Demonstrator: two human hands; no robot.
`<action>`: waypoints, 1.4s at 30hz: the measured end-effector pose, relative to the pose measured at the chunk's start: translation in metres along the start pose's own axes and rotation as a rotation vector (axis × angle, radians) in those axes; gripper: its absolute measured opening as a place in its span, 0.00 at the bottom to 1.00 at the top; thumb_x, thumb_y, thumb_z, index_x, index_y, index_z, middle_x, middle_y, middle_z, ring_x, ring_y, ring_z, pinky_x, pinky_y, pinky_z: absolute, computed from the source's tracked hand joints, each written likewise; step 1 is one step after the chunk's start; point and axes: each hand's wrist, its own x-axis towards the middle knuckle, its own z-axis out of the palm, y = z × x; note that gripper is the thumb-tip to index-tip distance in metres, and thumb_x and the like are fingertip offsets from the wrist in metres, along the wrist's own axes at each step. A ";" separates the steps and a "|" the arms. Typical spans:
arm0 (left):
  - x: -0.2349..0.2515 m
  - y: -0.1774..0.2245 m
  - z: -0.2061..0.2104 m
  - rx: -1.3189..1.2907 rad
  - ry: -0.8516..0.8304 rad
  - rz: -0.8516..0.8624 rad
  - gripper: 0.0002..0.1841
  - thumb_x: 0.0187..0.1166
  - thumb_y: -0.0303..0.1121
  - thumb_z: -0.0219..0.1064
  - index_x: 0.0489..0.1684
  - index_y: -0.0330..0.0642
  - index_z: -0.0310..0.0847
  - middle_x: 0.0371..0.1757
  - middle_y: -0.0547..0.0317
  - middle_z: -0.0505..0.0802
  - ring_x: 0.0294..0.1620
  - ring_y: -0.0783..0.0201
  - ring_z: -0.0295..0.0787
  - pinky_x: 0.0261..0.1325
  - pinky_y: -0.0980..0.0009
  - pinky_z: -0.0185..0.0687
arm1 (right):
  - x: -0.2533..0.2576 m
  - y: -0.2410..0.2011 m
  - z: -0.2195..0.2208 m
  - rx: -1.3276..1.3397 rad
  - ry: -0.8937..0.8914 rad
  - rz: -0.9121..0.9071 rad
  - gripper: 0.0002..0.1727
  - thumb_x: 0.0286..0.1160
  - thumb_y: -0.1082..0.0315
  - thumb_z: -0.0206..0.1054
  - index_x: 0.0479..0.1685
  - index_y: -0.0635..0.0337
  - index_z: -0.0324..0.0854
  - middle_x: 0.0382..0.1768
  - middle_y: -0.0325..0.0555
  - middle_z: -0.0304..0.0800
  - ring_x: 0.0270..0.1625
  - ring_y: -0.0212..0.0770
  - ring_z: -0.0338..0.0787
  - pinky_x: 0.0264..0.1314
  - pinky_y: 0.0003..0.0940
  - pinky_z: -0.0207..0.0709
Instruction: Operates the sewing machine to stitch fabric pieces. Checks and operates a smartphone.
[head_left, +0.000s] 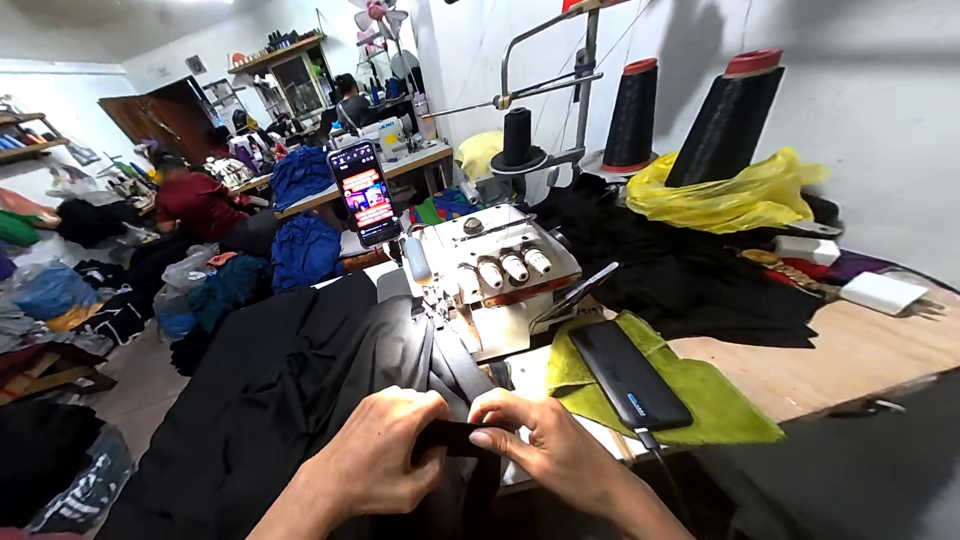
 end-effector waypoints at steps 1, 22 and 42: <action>0.000 -0.003 0.002 0.043 0.001 0.006 0.10 0.76 0.38 0.67 0.42 0.41 0.85 0.33 0.54 0.91 0.37 0.55 0.91 0.40 0.56 0.87 | 0.000 0.000 0.000 -0.010 -0.003 0.005 0.15 0.82 0.53 0.69 0.50 0.55 0.88 0.40 0.35 0.95 0.42 0.23 0.92 0.49 0.21 0.87; -0.002 0.007 0.003 0.065 -0.163 -0.173 0.13 0.86 0.42 0.59 0.39 0.51 0.89 0.32 0.71 0.88 0.44 0.70 0.82 0.48 0.73 0.77 | -0.019 -0.012 0.013 -0.212 0.250 0.024 0.12 0.66 0.52 0.79 0.26 0.49 0.90 0.33 0.25 0.93 0.39 0.19 0.88 0.44 0.17 0.83; -0.036 0.021 0.001 0.087 0.121 -0.021 0.12 0.84 0.44 0.62 0.34 0.53 0.87 0.44 0.65 0.91 0.75 0.54 0.79 0.82 0.56 0.72 | -0.011 -0.024 0.024 -0.049 0.268 -0.063 0.07 0.65 0.64 0.80 0.29 0.55 0.90 0.38 0.33 0.96 0.45 0.24 0.91 0.50 0.20 0.85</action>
